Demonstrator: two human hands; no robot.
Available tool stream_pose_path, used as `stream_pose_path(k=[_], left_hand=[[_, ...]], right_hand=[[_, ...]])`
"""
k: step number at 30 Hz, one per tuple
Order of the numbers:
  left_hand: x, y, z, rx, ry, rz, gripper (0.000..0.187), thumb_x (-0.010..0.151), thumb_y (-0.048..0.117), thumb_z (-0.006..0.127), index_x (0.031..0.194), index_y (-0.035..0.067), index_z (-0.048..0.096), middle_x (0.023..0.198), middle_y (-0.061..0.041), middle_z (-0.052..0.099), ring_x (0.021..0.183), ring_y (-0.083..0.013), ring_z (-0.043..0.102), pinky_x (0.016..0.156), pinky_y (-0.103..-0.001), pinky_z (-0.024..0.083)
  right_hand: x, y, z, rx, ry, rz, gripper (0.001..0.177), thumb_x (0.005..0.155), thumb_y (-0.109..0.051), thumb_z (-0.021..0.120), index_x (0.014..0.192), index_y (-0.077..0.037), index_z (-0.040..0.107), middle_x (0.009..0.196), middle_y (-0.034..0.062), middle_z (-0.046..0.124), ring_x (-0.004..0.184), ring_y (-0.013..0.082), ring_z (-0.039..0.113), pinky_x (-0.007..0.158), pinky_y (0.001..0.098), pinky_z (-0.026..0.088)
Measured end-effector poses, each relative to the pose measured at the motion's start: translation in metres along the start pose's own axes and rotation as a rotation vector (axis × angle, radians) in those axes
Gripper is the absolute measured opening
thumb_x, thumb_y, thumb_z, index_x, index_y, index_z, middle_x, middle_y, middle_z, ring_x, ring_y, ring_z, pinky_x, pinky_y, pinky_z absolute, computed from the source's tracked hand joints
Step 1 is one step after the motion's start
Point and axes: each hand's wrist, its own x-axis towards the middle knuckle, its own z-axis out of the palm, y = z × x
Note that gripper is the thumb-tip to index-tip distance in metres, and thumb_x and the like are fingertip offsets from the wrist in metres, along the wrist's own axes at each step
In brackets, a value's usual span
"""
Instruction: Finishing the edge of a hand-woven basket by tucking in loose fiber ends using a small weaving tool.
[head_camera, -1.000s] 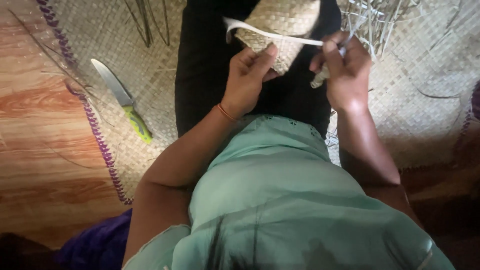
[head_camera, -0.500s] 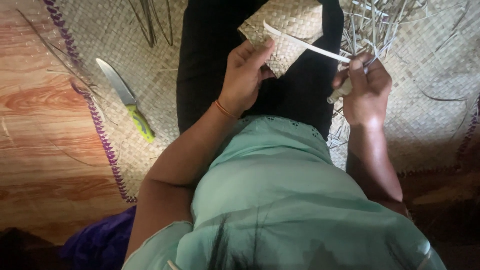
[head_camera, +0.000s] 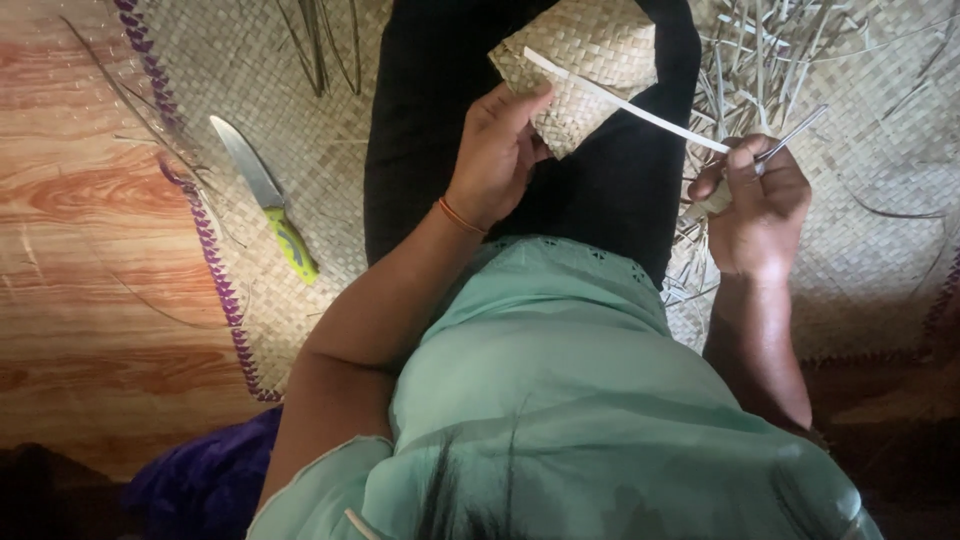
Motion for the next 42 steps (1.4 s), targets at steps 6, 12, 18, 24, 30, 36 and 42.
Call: stream_pose_path(k=[6, 12, 18, 24, 30, 36, 42], left_hand=[[0.004, -0.003, 0.001, 0.005, -0.022, 0.021, 0.015, 0.098, 0.011, 0.068, 0.104, -0.002, 0.066, 0.097, -0.014, 0.071, 0.083, -0.0194, 0.069, 0.074, -0.034, 0.060], [0.005, -0.005, 0.002, 0.019, -0.044, 0.006, 0.019, 0.100, 0.012, 0.067, 0.112, -0.003, 0.067, 0.103, -0.015, 0.073, 0.088, -0.0202, 0.070, 0.078, -0.035, 0.058], [0.004, -0.002, 0.003, -0.011, -0.043, 0.033, 0.019, 0.101, 0.014, 0.067, 0.111, -0.002, 0.069, 0.103, -0.014, 0.073, 0.088, -0.0199, 0.070, 0.079, -0.034, 0.059], [0.007, 0.000, 0.004, -0.038, -0.070, 0.054, 0.020, 0.102, 0.013, 0.067, 0.115, -0.003, 0.066, 0.108, -0.014, 0.072, 0.094, -0.0198, 0.070, 0.082, -0.033, 0.059], [0.005, -0.005, 0.003, 0.012, -0.071, 0.088, 0.026, 0.103, 0.010, 0.064, 0.125, -0.004, 0.063, 0.114, -0.016, 0.070, 0.099, -0.0213, 0.069, 0.090, -0.035, 0.057], [0.000, -0.013, 0.005, 0.152, -0.070, 0.133, 0.022, 0.103, 0.008, 0.061, 0.122, -0.002, 0.065, 0.108, -0.010, 0.072, 0.089, -0.0140, 0.065, 0.079, -0.027, 0.054], [-0.012, -0.008, 0.016, 0.390, -0.168, 0.203, 0.021, 0.106, 0.012, 0.059, 0.122, 0.000, 0.066, 0.109, -0.007, 0.074, 0.093, -0.0114, 0.069, 0.084, -0.024, 0.057]], right_hand=[[-0.003, -0.001, -0.010, -0.002, -0.103, -0.059, 0.003, 0.112, -0.006, 0.060, 0.115, -0.006, 0.059, 0.088, 0.0047, 0.062, 0.075, 0.0135, 0.067, 0.067, 0.0226, 0.057], [-0.005, 0.005, -0.017, 0.009, -0.042, 0.008, 0.004, 0.112, -0.005, 0.057, 0.116, -0.006, 0.057, 0.087, 0.0051, 0.062, 0.074, 0.0131, 0.065, 0.072, 0.0221, 0.054], [-0.003, 0.006, -0.019, -0.066, -0.060, -0.053, 0.004, 0.114, -0.004, 0.055, 0.117, -0.005, 0.056, 0.090, 0.0037, 0.059, 0.076, 0.0132, 0.064, 0.074, 0.0243, 0.056], [-0.002, -0.013, -0.018, -0.002, -0.131, -0.116, 0.012, 0.112, 0.002, 0.056, 0.113, -0.008, 0.062, 0.104, 0.0066, 0.068, 0.082, 0.0151, 0.071, 0.074, 0.0256, 0.061], [-0.012, -0.063, 0.010, -0.033, -0.339, -0.314, 0.007, 0.108, -0.012, 0.063, 0.112, -0.008, 0.059, 0.111, 0.0109, 0.070, 0.071, 0.0121, 0.070, 0.067, 0.0229, 0.065], [-0.008, -0.105, 0.083, -0.155, -0.524, -0.413, 0.009, 0.109, -0.013, 0.060, 0.111, -0.006, 0.055, 0.096, 0.0077, 0.066, 0.066, 0.0084, 0.065, 0.058, 0.0168, 0.056], [0.016, -0.130, 0.158, -0.330, -0.679, -0.229, 0.003, 0.116, 0.005, 0.058, 0.117, 0.003, 0.056, 0.116, 0.0139, 0.070, 0.073, 0.0130, 0.062, 0.068, 0.0230, 0.055]])
